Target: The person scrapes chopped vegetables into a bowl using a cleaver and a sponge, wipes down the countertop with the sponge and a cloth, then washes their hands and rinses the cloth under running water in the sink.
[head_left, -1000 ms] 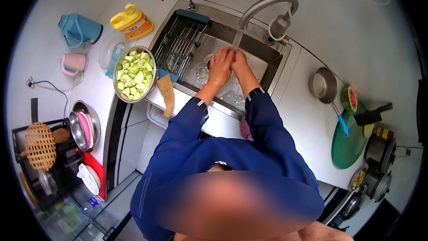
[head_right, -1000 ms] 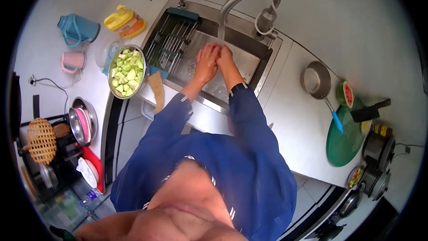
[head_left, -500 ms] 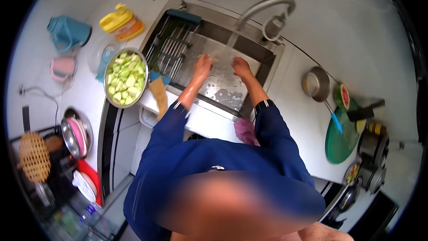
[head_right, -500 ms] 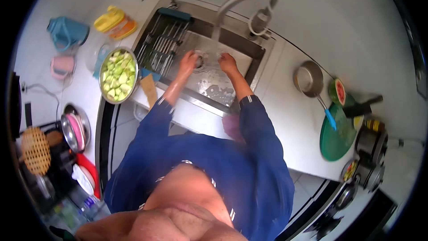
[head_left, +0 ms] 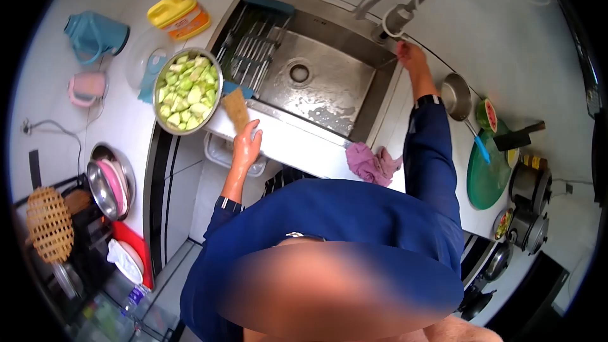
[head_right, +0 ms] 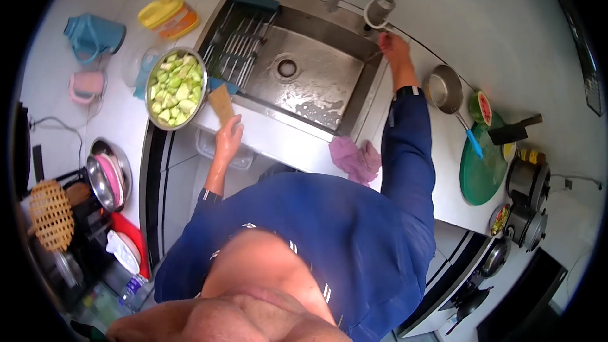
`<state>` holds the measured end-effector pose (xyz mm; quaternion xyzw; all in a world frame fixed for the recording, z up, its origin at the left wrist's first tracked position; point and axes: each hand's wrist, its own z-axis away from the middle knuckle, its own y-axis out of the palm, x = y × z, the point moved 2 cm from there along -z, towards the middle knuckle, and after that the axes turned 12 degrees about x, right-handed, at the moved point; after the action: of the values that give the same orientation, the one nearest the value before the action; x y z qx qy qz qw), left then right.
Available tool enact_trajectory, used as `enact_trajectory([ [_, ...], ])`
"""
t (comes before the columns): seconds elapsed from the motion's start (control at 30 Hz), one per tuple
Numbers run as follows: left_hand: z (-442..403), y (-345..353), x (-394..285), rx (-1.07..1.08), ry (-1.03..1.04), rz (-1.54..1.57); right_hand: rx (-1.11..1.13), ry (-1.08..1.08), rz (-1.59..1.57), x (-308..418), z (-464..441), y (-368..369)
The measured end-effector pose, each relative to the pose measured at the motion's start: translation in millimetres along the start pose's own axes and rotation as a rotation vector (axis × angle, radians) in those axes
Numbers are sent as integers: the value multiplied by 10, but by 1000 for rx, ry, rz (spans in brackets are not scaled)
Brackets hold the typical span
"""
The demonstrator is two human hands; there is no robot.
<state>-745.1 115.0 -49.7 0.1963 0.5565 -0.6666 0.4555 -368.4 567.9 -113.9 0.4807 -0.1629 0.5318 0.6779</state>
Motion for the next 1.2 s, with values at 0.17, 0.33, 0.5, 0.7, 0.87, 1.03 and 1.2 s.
enact_trajectory([
  [0.17, 135, -182, 353, -170, 131, -407, -72, -31, 157, 159, 585, 738],
  [0.33, -13, -152, 589, -170, 155, -430, 513, -87, 117, -203, 1646, 1403],
  [0.5, -214, -58, 593, -148, 125, -398, 20, -53, 877, -1070, 1988, 758],
  [0.7, -526, -46, 784, -201, 292, -91, 28, -77, 1118, -1756, 2873, 342],
  [0.87, -280, 304, -356, -37, 604, -72, 322, 83, 527, -2031, 3306, 1242],
  [1.03, 130, 946, -1312, 356, 721, 197, 402, -343, 263, -1997, 2972, 1231],
  [1.2, -12, 1307, -1346, 494, 690, -5, 1, -488, 461, -1370, 3278, -42],
])
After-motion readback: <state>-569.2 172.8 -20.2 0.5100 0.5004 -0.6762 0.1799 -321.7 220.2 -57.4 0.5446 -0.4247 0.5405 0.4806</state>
